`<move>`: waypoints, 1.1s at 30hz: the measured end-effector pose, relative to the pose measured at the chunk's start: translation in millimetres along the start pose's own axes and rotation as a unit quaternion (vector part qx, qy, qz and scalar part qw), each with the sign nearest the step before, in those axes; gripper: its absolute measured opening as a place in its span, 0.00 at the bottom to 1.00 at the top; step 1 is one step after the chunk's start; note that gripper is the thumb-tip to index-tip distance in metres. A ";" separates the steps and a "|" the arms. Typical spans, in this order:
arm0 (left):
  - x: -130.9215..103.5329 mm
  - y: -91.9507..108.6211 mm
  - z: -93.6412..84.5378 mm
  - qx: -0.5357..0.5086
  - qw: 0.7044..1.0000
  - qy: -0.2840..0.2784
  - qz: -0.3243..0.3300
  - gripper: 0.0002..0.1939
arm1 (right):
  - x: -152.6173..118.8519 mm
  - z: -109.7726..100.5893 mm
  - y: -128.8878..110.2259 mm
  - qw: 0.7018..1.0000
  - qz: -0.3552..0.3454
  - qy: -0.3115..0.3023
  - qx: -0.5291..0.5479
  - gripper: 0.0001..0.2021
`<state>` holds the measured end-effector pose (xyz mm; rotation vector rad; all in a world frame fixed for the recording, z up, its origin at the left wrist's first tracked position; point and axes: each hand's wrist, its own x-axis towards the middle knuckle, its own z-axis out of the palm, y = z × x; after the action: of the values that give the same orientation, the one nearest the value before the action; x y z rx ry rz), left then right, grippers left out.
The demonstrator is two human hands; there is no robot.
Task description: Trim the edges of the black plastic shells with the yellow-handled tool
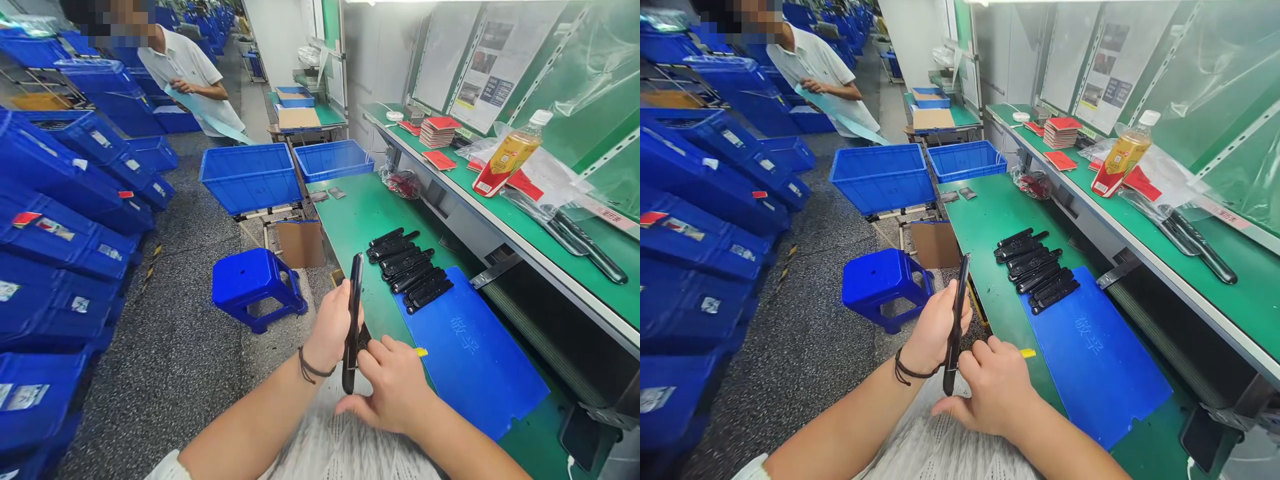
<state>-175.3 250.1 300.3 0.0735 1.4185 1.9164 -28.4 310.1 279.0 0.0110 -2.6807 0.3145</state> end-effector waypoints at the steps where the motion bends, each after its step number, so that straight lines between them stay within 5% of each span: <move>1: 1.6 -0.6 -0.1 -0.013 1.000 0.008 -0.004 0.29 | -1.5 -0.3 -0.2 1.000 -0.003 0.000 -0.006 0.34; 14: 28.9 -11.9 -25.3 -0.150 0.980 0.081 -0.103 0.23 | -21.3 19.8 2.4 0.996 -0.034 0.080 -0.007 0.21; 17: 20.8 -11.7 -32.5 -0.137 0.985 0.049 -0.097 0.22 | -19.6 17.4 22.0 0.997 0.039 0.068 0.006 0.09; 21: -1.1 -20.2 -36.8 -0.020 0.999 -0.038 -0.001 0.27 | -5.6 0.7 51.1 0.993 0.113 0.018 0.017 0.12; 24: -17.0 -26.3 -39.2 0.072 0.993 -0.087 0.040 0.28 | 10.8 -19.6 56.7 0.984 0.126 0.033 0.122 0.08; 28: -32.0 -27.2 -42.2 0.163 0.977 -0.120 0.070 0.28 | 37.0 -36.8 44.8 0.922 0.184 0.072 0.334 0.12; 33: -39.4 -27.3 -39.8 0.162 0.977 -0.123 0.063 0.28 | 54.8 -24.5 39.0 0.809 0.258 0.090 0.520 0.19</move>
<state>-150.5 198.3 276.1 0.5491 1.5688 1.6877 -69.7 355.8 315.3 -0.3933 -1.9396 1.7931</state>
